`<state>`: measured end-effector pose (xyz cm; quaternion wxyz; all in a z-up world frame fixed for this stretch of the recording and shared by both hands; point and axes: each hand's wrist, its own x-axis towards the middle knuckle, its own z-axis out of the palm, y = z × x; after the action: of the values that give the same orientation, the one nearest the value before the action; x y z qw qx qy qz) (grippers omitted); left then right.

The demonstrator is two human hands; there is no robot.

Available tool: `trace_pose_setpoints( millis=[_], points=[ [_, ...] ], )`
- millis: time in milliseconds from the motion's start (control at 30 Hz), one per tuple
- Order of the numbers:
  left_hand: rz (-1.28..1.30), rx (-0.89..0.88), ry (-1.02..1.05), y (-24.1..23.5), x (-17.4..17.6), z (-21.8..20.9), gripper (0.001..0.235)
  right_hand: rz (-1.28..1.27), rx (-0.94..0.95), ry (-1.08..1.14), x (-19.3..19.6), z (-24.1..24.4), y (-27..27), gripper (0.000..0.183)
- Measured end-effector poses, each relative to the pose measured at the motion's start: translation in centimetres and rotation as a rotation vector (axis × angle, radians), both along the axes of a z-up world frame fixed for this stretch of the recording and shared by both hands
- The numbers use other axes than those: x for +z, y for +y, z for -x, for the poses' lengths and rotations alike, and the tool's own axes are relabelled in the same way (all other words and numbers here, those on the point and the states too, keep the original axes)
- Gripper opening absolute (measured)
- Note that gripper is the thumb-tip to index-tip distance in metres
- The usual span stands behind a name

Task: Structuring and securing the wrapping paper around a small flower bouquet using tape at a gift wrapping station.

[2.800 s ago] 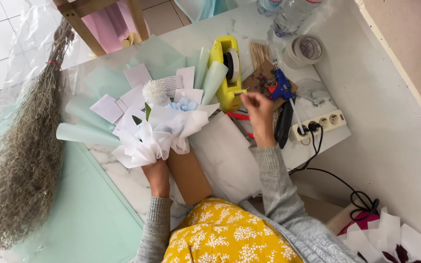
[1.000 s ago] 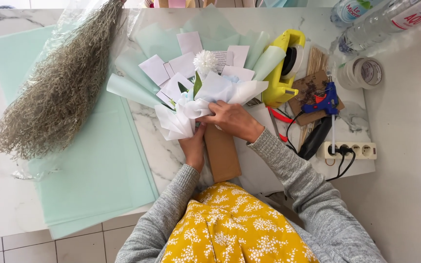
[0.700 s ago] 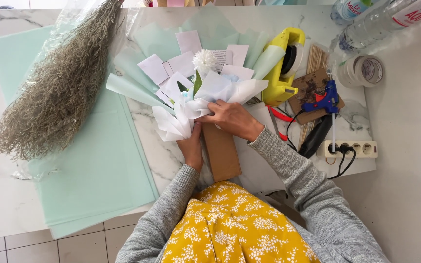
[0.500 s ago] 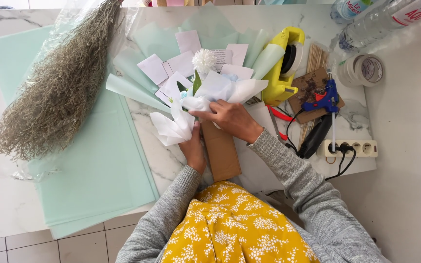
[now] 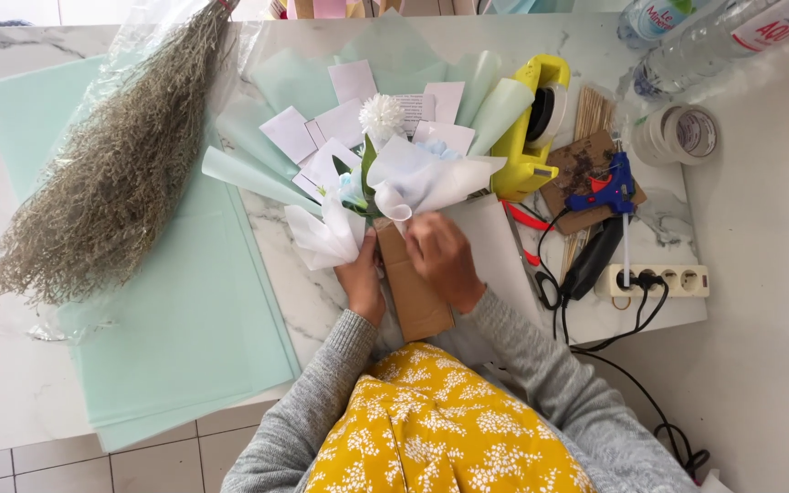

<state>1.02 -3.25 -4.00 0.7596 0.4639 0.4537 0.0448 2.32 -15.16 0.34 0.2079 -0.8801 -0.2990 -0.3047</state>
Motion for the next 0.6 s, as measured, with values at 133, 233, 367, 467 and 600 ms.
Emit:
trace_pose_setpoints(
  millis=[133, 233, 367, 467, 600],
  points=[
    [-0.004, 0.025, -0.043, 0.2, 1.5, -0.3, 0.026, -0.037, 0.123, 0.17, -0.5, 2.0, 1.0, 0.029],
    [0.1, 0.035, -0.035, 0.4, 0.2, -0.7, 0.026, -0.016, 0.113, 0.267, -0.9, 2.2, 1.1, 0.047],
    [0.195, 0.05, 0.021, 0.5, -0.8, -0.3, 0.026, -0.099, 0.114, 0.367, -1.7, 2.4, 0.9, 0.059],
    [0.199, 0.075, 0.032, 0.2, -1.8, -0.2, 0.026, -0.12, 0.123, 0.388, -1.5, 2.4, 0.9, 0.062],
    [0.187, 0.106, 0.036, 0.1, -1.9, -0.5, 0.025, -0.141, 0.129, 0.421, -1.4, 2.4, 1.0, 0.064]
  ],
)
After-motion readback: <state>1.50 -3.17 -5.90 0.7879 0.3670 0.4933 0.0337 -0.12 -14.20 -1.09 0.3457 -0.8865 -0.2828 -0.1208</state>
